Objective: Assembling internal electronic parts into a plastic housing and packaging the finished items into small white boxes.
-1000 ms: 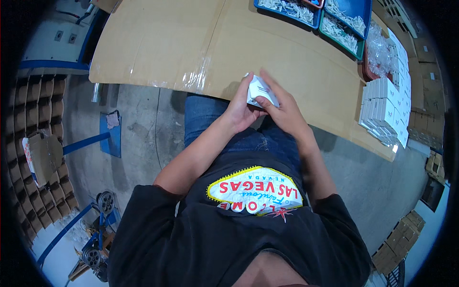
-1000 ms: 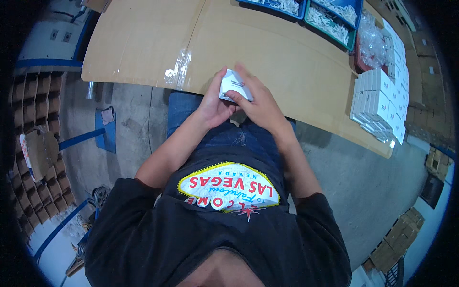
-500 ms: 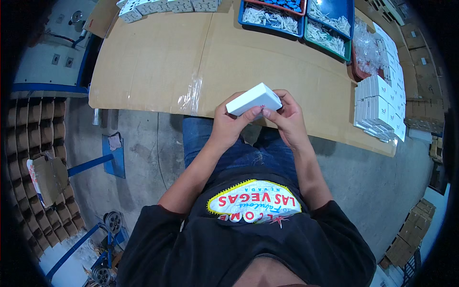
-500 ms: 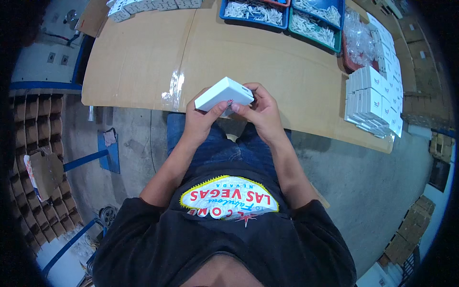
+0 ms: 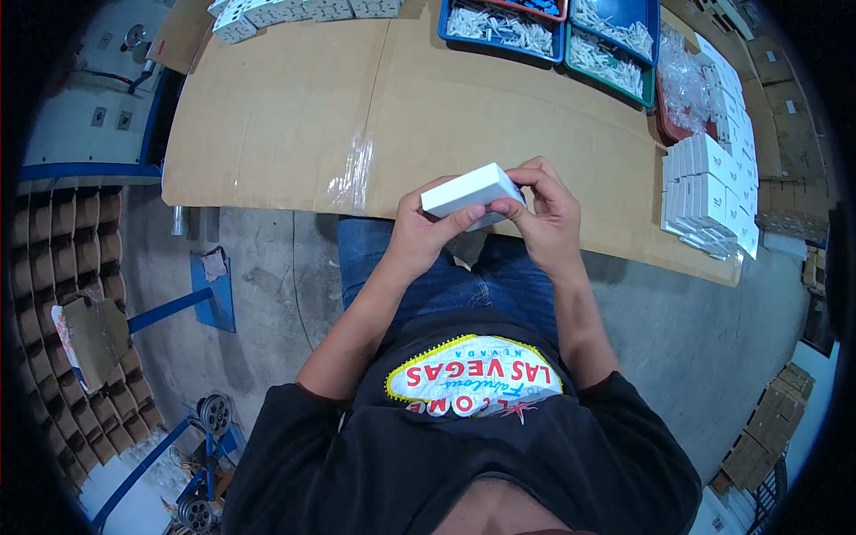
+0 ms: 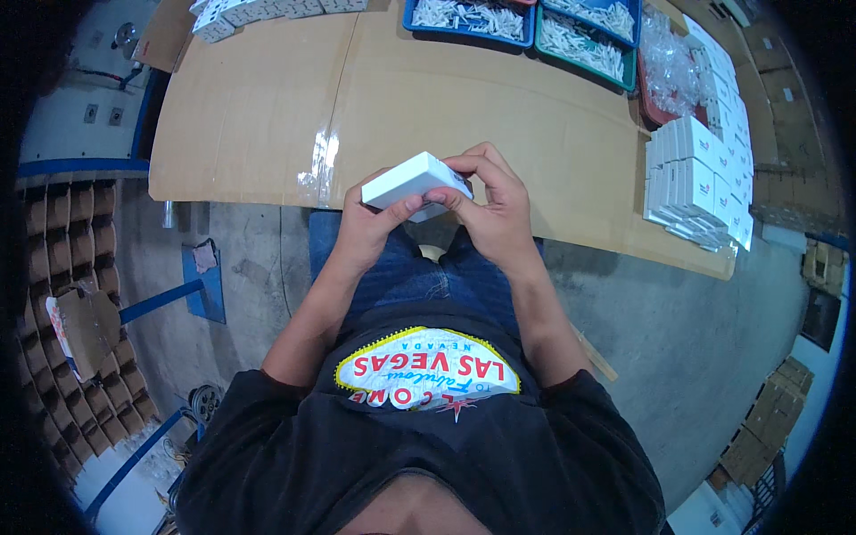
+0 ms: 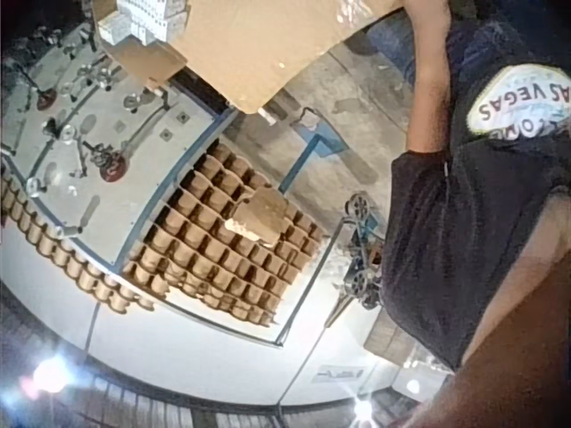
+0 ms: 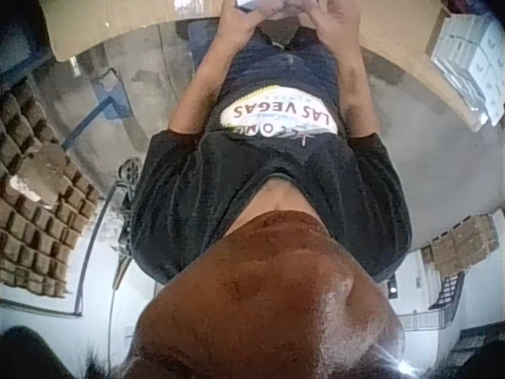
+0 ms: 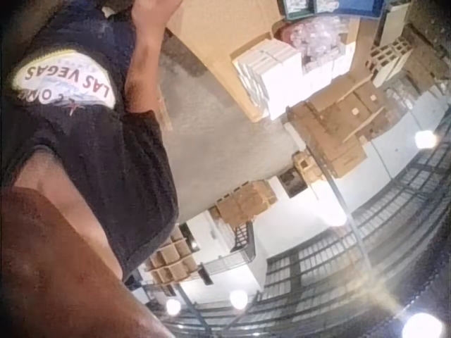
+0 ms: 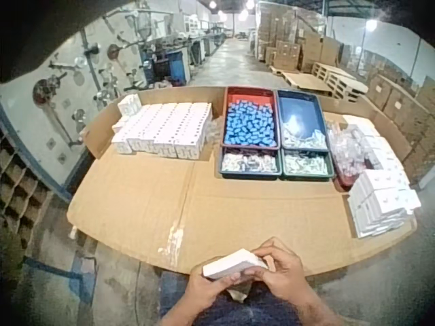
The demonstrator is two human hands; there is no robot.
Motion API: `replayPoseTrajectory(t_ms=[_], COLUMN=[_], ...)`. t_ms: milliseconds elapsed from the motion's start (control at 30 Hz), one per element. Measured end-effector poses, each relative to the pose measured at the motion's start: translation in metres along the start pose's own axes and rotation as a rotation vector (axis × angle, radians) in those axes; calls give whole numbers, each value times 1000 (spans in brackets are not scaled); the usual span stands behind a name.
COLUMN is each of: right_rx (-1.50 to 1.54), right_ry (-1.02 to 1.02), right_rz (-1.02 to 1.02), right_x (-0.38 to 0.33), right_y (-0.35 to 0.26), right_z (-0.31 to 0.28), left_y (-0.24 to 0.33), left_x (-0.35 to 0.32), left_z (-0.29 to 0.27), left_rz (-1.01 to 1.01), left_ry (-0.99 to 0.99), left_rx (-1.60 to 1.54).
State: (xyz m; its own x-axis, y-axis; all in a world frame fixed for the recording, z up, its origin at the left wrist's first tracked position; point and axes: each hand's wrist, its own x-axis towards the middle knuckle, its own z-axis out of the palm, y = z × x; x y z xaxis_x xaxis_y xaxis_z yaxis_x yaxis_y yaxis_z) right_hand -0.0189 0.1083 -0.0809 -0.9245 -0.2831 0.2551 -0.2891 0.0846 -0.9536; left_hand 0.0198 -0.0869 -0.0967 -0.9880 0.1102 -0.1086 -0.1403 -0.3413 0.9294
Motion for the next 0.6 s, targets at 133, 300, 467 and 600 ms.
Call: replayPoseTrajectory(t_ms=[133,300,467,600], right_rx=[326,406,338,-131], right_ry=[156,109,57,-223], right_rz=[138,118,143,112], right_x=[-1,-7,-5,7], right_y=[-15,-6,-11,-26], right_z=[18,17,8,-17], left_y=[-8,-4,4,28], left_x=[0,-1,3,8], left_z=[2,-1,-17,-22], left_rz=[-34,-24,-36,38], left_ry=[116,21,-51,-207], left_rx=[-288,-419,-205,222])
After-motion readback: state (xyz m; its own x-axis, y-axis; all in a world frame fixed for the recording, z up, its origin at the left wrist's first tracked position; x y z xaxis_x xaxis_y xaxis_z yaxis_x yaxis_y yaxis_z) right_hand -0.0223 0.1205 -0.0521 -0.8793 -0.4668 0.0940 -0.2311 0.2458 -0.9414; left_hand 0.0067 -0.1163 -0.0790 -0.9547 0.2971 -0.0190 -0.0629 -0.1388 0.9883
